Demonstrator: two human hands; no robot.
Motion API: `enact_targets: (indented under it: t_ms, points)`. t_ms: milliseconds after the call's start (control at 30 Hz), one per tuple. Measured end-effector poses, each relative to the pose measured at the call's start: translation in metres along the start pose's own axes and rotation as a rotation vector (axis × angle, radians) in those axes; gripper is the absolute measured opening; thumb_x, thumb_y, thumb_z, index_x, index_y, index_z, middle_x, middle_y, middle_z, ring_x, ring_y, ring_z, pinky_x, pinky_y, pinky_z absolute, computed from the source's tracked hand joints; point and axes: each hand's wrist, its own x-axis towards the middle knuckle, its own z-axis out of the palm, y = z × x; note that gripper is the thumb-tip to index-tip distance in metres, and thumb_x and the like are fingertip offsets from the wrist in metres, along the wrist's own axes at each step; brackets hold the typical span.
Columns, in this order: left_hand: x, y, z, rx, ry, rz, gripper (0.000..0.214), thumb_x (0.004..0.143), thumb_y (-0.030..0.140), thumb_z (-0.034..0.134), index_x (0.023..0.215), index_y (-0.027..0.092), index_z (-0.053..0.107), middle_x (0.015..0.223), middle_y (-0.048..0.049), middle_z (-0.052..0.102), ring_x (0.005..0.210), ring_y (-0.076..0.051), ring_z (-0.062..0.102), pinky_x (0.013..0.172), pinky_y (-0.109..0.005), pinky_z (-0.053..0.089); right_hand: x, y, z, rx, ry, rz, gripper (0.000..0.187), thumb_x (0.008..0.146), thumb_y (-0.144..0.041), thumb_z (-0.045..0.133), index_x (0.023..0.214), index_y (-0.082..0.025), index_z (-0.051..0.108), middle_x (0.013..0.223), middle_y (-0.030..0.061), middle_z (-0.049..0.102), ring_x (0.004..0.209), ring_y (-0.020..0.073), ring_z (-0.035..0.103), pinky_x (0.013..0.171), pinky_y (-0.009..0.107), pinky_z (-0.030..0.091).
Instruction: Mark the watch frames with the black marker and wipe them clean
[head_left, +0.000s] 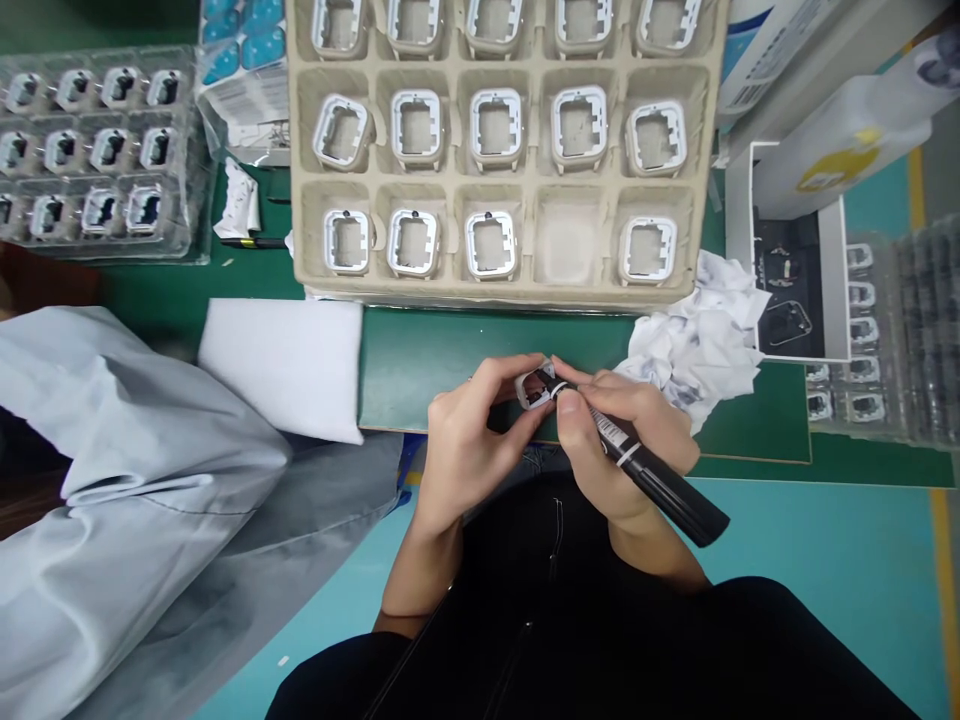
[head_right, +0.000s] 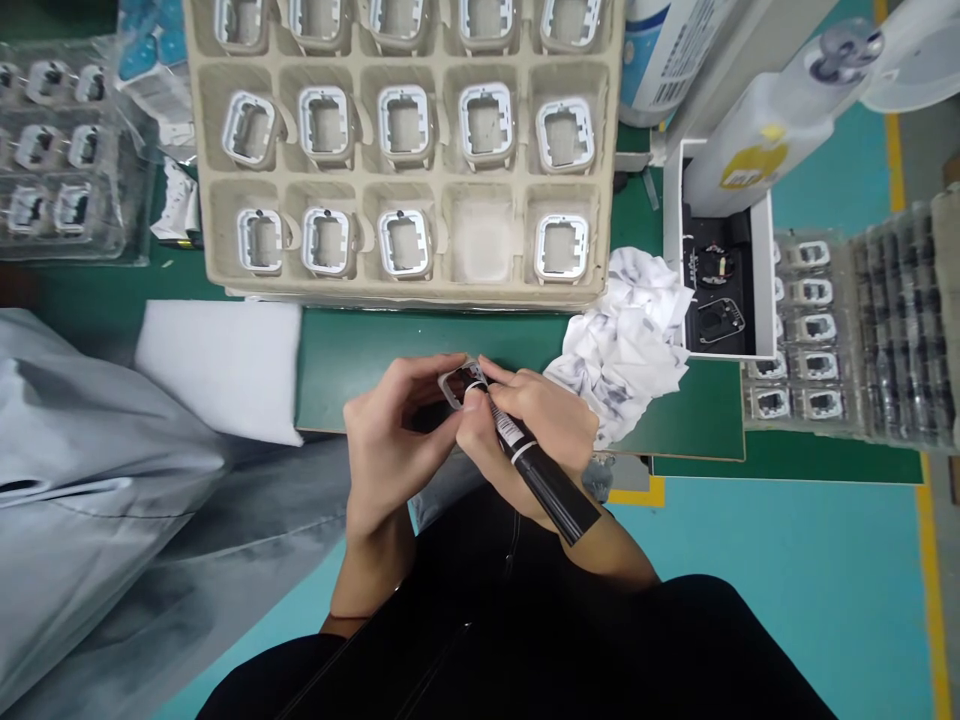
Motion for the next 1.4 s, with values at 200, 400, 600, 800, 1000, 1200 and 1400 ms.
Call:
enact_targets:
  t_ms: [200, 400, 600, 800, 1000, 1200, 1400]
  points:
    - [0.0, 0.0, 0.001, -0.013, -0.003, -0.025, 0.043, 0.106, 0.023, 0.096, 0.145, 0.03, 0.08, 0.133, -0.002, 0.093, 0.112, -0.019, 0.094, 0.103, -0.027, 0.078, -0.005, 0.006, -0.001, 0.028, -0.019, 0.0, 0.02, 0.1, -0.011, 0.084, 0.109, -0.028, 0.077, 0.093, -0.0026, 0.088, 0.091, 0.0267, 0.095, 0.076, 0.034, 0.082]
    - [0.004, 0.003, -0.001, -0.041, -0.015, -0.047, 0.039, 0.106, 0.025, 0.095, 0.143, 0.028, 0.08, 0.13, -0.002, 0.093, 0.11, -0.019, 0.094, 0.102, -0.026, 0.078, -0.014, 0.011, -0.004, 0.076, -0.024, 0.03, 0.025, 0.101, -0.013, 0.086, 0.118, -0.029, 0.079, 0.097, -0.0035, 0.089, 0.091, 0.0277, 0.095, 0.084, 0.042, 0.084]
    - [0.006, 0.003, -0.002, -0.063, -0.02, -0.041, 0.039, 0.106, 0.025, 0.096, 0.142, 0.028, 0.081, 0.128, -0.0017, 0.093, 0.109, -0.018, 0.094, 0.103, -0.025, 0.078, -0.011, 0.007, -0.001, 0.057, -0.007, 0.056, 0.021, 0.102, -0.014, 0.086, 0.115, -0.029, 0.077, 0.095, -0.0037, 0.088, 0.099, 0.0276, 0.096, 0.082, 0.036, 0.082]
    - [0.001, -0.002, -0.002, -0.027, -0.028, -0.063, 0.041, 0.107, 0.029, 0.095, 0.146, 0.029, 0.081, 0.133, -0.004, 0.092, 0.113, -0.02, 0.093, 0.106, -0.028, 0.078, -0.007, 0.005, 0.001, 0.042, 0.009, 0.04, 0.019, 0.101, -0.013, 0.085, 0.11, -0.028, 0.076, 0.089, -0.0035, 0.086, 0.094, 0.0272, 0.096, 0.075, 0.034, 0.081]
    - [0.002, -0.001, -0.002, -0.028, -0.035, -0.068, 0.039, 0.108, 0.031, 0.094, 0.145, 0.028, 0.081, 0.134, -0.0048, 0.092, 0.113, -0.021, 0.093, 0.106, -0.029, 0.079, -0.01, 0.007, 0.0, 0.066, -0.011, 0.047, 0.024, 0.101, -0.012, 0.085, 0.115, -0.03, 0.078, 0.093, -0.0036, 0.088, 0.096, 0.0284, 0.096, 0.079, 0.038, 0.082]
    - [0.003, 0.001, -0.003, -0.039, -0.032, -0.06, 0.039, 0.108, 0.03, 0.094, 0.145, 0.028, 0.081, 0.132, -0.0045, 0.092, 0.113, -0.02, 0.093, 0.106, -0.028, 0.078, -0.01, 0.006, 0.0, 0.047, -0.006, 0.073, 0.017, 0.103, -0.016, 0.086, 0.109, -0.029, 0.076, 0.09, -0.0032, 0.087, 0.096, 0.0279, 0.096, 0.077, 0.036, 0.081]
    - [0.002, 0.0, -0.002, -0.038, -0.036, -0.066, 0.039, 0.108, 0.03, 0.094, 0.145, 0.028, 0.081, 0.133, -0.0046, 0.092, 0.114, -0.021, 0.093, 0.106, -0.029, 0.079, -0.011, 0.008, -0.002, 0.058, -0.008, 0.053, 0.025, 0.1, -0.012, 0.086, 0.117, -0.03, 0.078, 0.097, -0.0033, 0.09, 0.097, 0.0281, 0.096, 0.081, 0.037, 0.082]
